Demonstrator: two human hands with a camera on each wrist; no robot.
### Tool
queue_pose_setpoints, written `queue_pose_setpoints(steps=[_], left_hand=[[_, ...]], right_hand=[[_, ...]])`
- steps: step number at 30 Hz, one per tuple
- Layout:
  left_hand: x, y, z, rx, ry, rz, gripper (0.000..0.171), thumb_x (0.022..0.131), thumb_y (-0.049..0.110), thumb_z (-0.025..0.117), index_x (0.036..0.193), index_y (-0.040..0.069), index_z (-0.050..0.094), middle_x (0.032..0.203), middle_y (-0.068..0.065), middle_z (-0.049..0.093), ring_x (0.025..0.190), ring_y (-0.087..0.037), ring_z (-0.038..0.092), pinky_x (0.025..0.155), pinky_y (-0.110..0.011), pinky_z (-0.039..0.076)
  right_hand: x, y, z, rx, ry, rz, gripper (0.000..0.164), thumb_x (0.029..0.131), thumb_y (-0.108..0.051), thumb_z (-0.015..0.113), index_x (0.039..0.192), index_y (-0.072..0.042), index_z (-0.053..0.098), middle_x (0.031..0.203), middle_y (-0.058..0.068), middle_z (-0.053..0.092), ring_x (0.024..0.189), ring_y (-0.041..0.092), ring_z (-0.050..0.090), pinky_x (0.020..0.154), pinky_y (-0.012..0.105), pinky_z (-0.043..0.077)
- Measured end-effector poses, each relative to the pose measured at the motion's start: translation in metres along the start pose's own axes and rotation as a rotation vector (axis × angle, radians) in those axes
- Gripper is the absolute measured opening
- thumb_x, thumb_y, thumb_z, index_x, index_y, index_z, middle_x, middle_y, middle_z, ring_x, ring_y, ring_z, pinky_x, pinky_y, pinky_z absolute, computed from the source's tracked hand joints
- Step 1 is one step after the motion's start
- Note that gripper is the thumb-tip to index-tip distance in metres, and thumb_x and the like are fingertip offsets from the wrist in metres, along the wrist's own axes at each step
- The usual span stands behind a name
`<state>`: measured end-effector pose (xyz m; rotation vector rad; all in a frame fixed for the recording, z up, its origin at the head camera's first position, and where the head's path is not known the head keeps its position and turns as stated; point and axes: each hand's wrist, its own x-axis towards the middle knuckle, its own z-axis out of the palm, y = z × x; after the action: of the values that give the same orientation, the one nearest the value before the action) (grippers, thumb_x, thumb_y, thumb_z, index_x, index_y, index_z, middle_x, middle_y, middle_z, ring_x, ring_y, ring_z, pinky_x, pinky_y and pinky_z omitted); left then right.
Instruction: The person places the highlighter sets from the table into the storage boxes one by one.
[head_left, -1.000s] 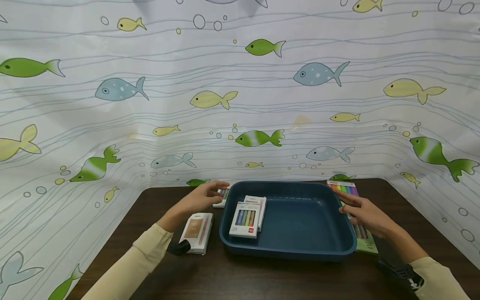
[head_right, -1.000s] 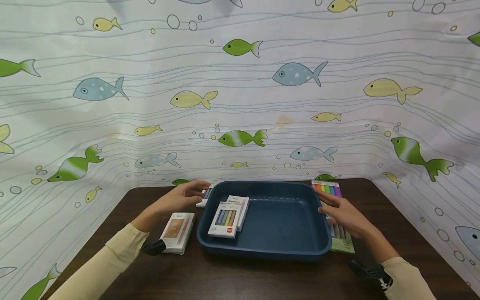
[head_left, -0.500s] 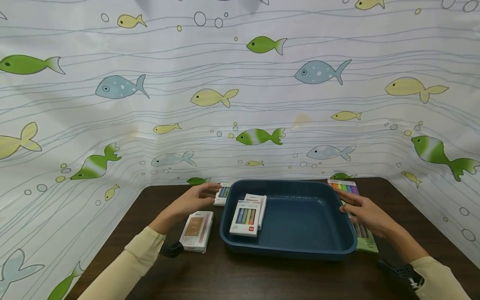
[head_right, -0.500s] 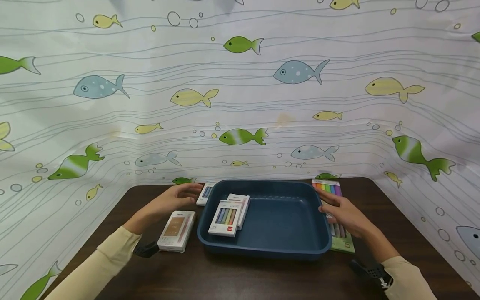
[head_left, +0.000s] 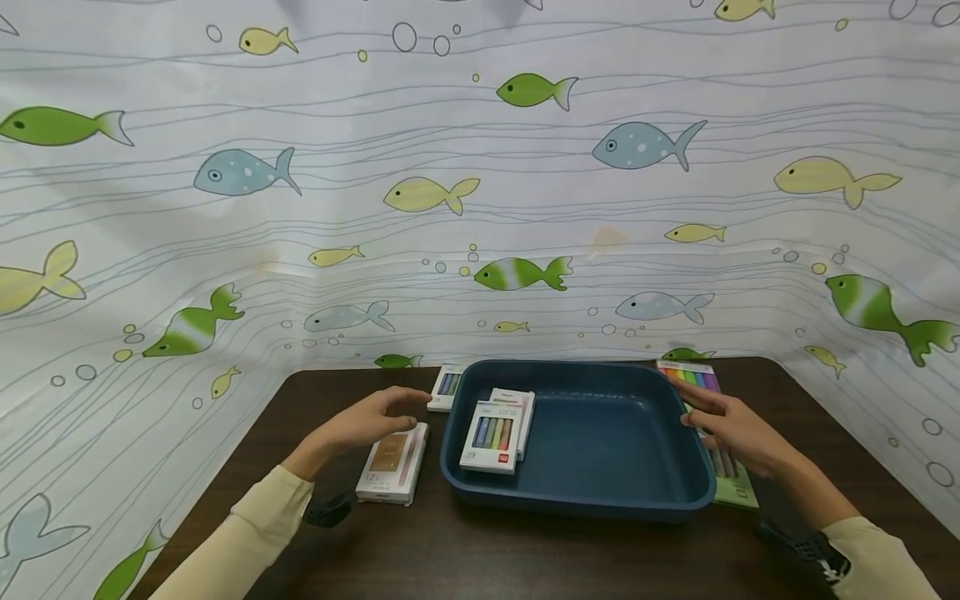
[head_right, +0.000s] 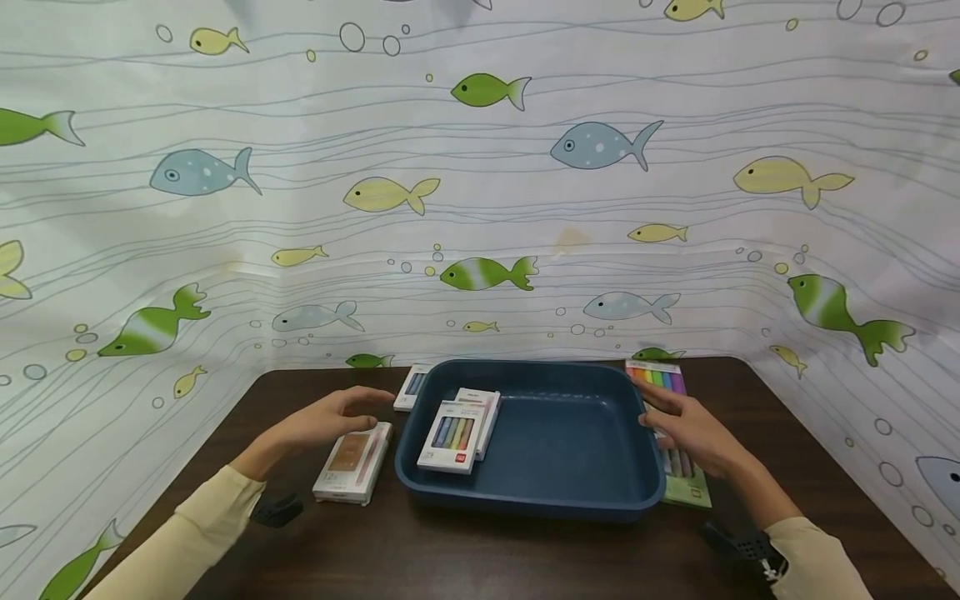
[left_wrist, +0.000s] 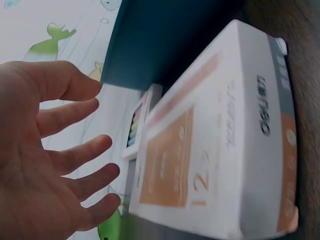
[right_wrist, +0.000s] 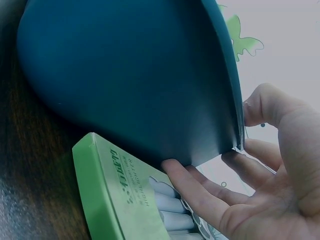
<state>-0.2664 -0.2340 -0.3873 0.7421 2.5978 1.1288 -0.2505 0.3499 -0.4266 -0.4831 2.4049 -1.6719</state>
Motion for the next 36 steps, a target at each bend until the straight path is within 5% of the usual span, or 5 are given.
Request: queue_pose_setpoints(steps=[12, 19, 23, 36], left_hand=[[-0.013, -0.013, -0.001, -0.013, -0.016, -0.168, 0.052, 0.097, 0.016, 0.069, 0.147, 0.015, 0.055, 0.156, -0.018, 0.036, 0.142, -0.044, 0.030, 0.110, -0.067, 0.026], [-0.018, -0.020, -0.002, 0.000, -0.044, -0.123, 0.059, 0.093, 0.015, 0.074, 0.148, 0.013, 0.053, 0.154, -0.019, 0.036, 0.139, -0.043, 0.033, 0.108, -0.065, 0.030], [-0.023, -0.025, -0.004, -0.021, -0.077, -0.156, 0.066, 0.089, 0.020, 0.080, 0.149, 0.019, 0.052, 0.155, -0.019, 0.035, 0.137, -0.041, 0.034, 0.105, -0.065, 0.032], [-0.030, -0.032, -0.008, 0.014, -0.152, -0.166, 0.076, 0.084, 0.028, 0.085, 0.152, 0.030, 0.049, 0.154, -0.012, 0.034, 0.126, -0.035, 0.039, 0.095, -0.055, 0.038]], right_hand=[[-0.001, 0.000, 0.001, -0.040, 0.009, -0.007, 0.069, 0.107, -0.025, 0.056, 0.164, -0.011, 0.018, 0.164, 0.029, 0.015, 0.136, 0.058, 0.035, 0.090, 0.066, 0.048], [-0.001, 0.001, -0.001, -0.032, 0.001, -0.020, 0.068, 0.108, -0.025, 0.054, 0.164, -0.010, 0.018, 0.164, 0.028, 0.014, 0.135, 0.058, 0.036, 0.089, 0.063, 0.050], [-0.001, 0.000, -0.001, -0.028, -0.002, -0.017, 0.068, 0.108, -0.025, 0.053, 0.164, -0.009, 0.018, 0.164, 0.027, 0.013, 0.134, 0.057, 0.038, 0.088, 0.058, 0.052], [0.000, 0.000, 0.000, -0.039, -0.002, -0.013, 0.071, 0.107, -0.024, 0.056, 0.164, -0.010, 0.017, 0.163, 0.030, 0.014, 0.136, 0.059, 0.034, 0.090, 0.068, 0.047]])
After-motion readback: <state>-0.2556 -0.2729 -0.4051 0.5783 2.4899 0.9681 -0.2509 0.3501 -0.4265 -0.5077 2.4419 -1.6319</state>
